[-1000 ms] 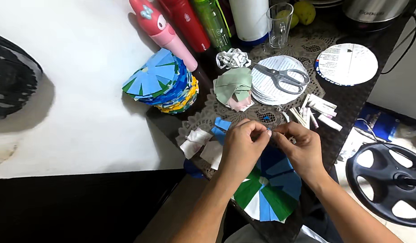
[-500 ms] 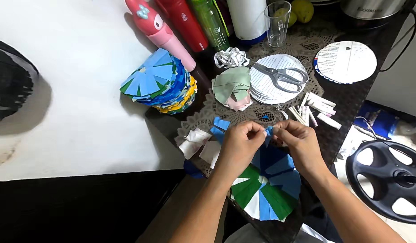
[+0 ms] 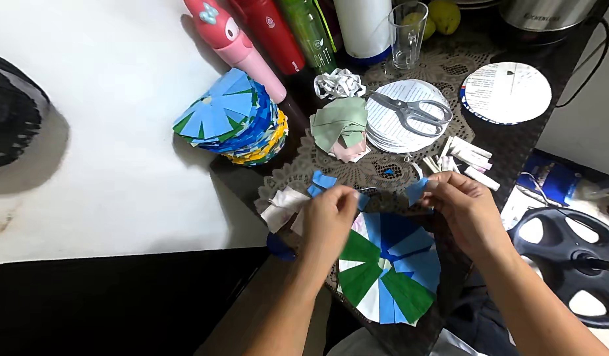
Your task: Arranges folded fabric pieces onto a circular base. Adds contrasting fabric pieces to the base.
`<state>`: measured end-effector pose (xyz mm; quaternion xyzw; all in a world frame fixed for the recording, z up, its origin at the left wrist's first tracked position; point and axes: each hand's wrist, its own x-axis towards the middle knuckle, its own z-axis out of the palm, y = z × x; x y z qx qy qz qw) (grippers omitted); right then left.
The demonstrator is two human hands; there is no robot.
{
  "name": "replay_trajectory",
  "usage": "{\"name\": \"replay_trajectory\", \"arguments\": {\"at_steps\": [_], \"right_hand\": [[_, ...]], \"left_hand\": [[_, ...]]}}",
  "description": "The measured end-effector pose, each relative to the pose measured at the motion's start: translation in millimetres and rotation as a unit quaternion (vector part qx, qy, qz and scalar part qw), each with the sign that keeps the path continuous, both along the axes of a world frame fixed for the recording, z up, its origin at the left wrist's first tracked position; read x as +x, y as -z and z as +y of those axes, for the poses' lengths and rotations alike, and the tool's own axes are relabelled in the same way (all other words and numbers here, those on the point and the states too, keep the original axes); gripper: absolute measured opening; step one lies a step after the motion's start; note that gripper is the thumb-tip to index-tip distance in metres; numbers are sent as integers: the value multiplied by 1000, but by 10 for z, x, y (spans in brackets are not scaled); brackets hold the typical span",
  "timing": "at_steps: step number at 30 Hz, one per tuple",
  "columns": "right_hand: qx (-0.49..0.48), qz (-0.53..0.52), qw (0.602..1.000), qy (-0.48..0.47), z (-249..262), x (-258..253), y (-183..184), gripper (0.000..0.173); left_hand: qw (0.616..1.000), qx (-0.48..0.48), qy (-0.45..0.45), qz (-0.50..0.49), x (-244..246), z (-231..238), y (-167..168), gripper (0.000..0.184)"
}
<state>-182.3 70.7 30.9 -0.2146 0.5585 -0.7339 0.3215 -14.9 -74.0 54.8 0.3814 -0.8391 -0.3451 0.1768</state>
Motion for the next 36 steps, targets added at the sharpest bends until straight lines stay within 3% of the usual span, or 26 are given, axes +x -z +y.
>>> {"name": "replay_trajectory", "arguments": {"at_steps": [1, 2, 4, 5, 7, 9, 12, 15, 19, 24, 27, 30, 33, 36], "right_hand": [[8, 70, 998, -2, 32, 46, -17, 13], [16, 155, 988, -5, 69, 112, -39, 10], [25, 332, 943, -22, 178, 280, -55, 15], [24, 413, 910, -25, 240, 369, -43, 19], [2, 515, 857, -5, 374, 493, 6, 20], [-12, 504, 863, 33, 557, 500, 38, 22], [16, 385, 920, 70, 807, 416, 118, 26], [58, 238, 969, 34, 969, 473, 165, 25], [64, 105, 992, -13, 1103, 666, 168, 23], [38, 43, 998, 9, 1160, 921, 245, 7], [75, 80, 994, 12, 1171, 944, 270, 5], [139, 213, 967, 17, 1152, 891, 295, 12], [204, 358, 910, 49, 1059, 808, 336, 16], [242, 434, 865, 72, 918, 718, 334, 16]], "left_hand": [[991, 122, 22, 50, -11, 122, -35, 29], [958, 266, 38, 98, -26, 238, -72, 37], [840, 516, 37, 162, -43, 410, -110, 57], [783, 595, 21, 180, -46, 475, -118, 64], [727, 657, -1, 197, -17, 568, -124, 63], [720, 661, 6, 211, 45, 637, -122, 40], [740, 637, 37, 211, 116, 749, -137, 31], [769, 603, 70, 201, 154, 867, -86, 30], [794, 567, 102, 195, 206, 1013, 11, 28], [848, 486, 114, 179, 328, 1149, 97, 27], [905, 378, 118, 153, 391, 1195, 195, 23], [959, 220, 119, 136, 373, 1184, 338, 16], [985, 74, 109, 113, 278, 1134, 429, 15], [992, -20, 96, 78, 156, 1065, 453, 16]]}}
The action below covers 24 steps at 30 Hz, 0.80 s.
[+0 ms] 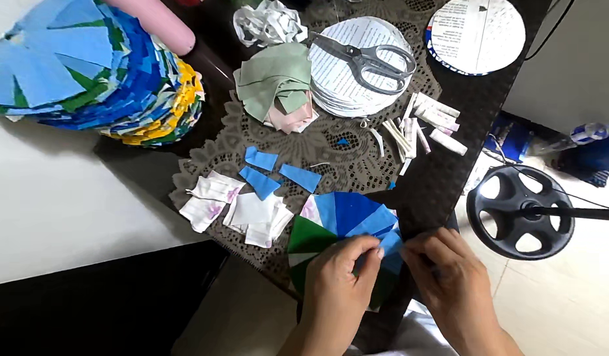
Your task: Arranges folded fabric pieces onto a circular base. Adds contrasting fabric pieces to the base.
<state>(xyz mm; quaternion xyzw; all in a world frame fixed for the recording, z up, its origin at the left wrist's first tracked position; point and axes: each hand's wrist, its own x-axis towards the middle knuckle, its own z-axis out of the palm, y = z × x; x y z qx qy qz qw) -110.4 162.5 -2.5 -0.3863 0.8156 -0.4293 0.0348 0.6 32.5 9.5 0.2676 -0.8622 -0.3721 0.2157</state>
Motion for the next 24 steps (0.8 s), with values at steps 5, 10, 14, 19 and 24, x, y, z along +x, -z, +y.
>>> {"name": "replay_trajectory", "arguments": {"at_steps": [5, 10, 14, 19, 24], "right_hand": [[57, 63, 996, 20, -145, -93, -8, 18], [95, 73, 993, 22, -156, -128, -2, 21], [102, 71, 992, 20, -154, -140, -5, 20], [113, 63, 992, 14, -157, -148, -30, 18], [117, 64, 991, 12, -165, -154, -36, 17]], "left_hand": [[995, -69, -15, -65, -161, -79, -44, 21], [988, -114, -15, -103, -227, -89, -55, 18], [983, -130, -13, -128, -239, -81, -68, 16], [981, -134, -12, -138, -240, -94, -75, 15], [980, -146, -11, -137, -251, -110, -60, 16]]}}
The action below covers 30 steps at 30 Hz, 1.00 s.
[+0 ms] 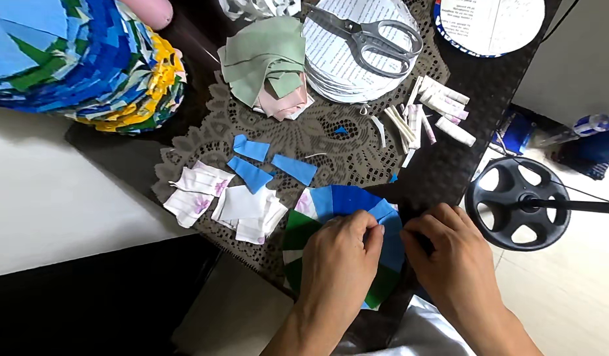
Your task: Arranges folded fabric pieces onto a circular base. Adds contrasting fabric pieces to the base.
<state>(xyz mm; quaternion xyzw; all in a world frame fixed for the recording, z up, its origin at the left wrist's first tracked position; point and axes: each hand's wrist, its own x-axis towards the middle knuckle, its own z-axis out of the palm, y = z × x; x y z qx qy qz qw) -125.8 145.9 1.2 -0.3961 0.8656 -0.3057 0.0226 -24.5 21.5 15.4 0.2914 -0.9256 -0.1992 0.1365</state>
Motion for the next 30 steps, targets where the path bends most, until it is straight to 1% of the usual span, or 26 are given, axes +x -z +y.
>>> {"name": "replay_trajectory", "arguments": {"at_steps": [5, 8, 11, 15, 21, 30], "right_hand": [[-6, -21, 1000, -5, 22, -17, -20, 14], [-51, -78, 996, -6, 161, -110, -33, 14], [-95, -95, 991, 20, 322, -217, 19, 17], [-120, -67, 990, 38, 408, -216, 109, 17], [-127, 10, 992, 5, 254, -79, 177, 15], [-120, 14, 993, -4, 142, -18, 191, 17]], "left_hand": [[1000, -2, 2, -8, -13, -14, -5, 15], [1000, 5, -1, -13, -12, -14, -14, 15], [1000, 5, -2, -13, -12, -12, -15, 15], [1000, 10, -2, -24, -17, -14, -35, 15], [998, 23, 2, -50, -41, -40, -91, 14], [998, 10, 9, -56, -66, -66, -112, 16]]}}
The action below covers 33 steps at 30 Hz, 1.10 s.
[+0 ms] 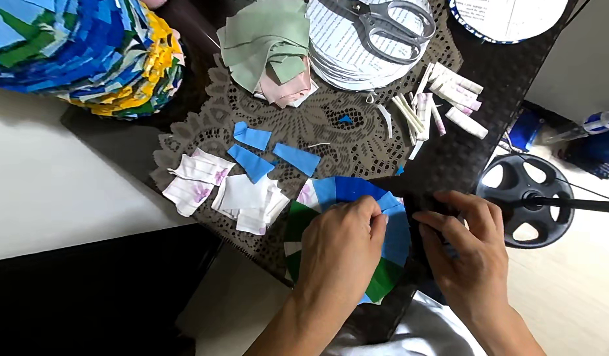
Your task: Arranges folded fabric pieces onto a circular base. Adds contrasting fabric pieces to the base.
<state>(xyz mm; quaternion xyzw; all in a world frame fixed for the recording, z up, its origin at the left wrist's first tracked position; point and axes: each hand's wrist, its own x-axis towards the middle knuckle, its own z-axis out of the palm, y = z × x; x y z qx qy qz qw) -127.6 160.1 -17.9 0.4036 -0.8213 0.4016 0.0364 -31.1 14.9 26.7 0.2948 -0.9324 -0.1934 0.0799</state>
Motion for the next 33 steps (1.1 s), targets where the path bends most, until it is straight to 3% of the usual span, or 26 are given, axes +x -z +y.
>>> {"name": "replay_trajectory", "arguments": {"at_steps": [8, 15, 21, 24, 28, 31, 33], "right_hand": [[17, 24, 1000, -2, -118, 29, 39, 18], [12, 36, 999, 6, -122, 24, 152, 17], [17, 38, 999, 2, -121, 25, 154, 18], [13, 33, 999, -3, -115, 10, 140, 19], [-43, 11, 999, -18, -42, -41, 112, 16], [-58, 15, 998, -15, 55, -98, 98, 16], [-55, 7, 998, -13, 119, -134, 85, 17]], "left_hand": [[1000, -6, 0, -3, -6, -7, 19, 16], [997, 73, -8, -30, 173, -122, -95, 15], [997, -62, -28, -26, 356, -130, -121, 14], [995, -84, 36, 36, 439, -65, -3, 33], [981, -105, 160, 13, 489, -3, 313, 68], [978, -107, 181, 2, 496, 4, 376, 72], [984, -40, 173, 24, 507, -63, 278, 73]]}}
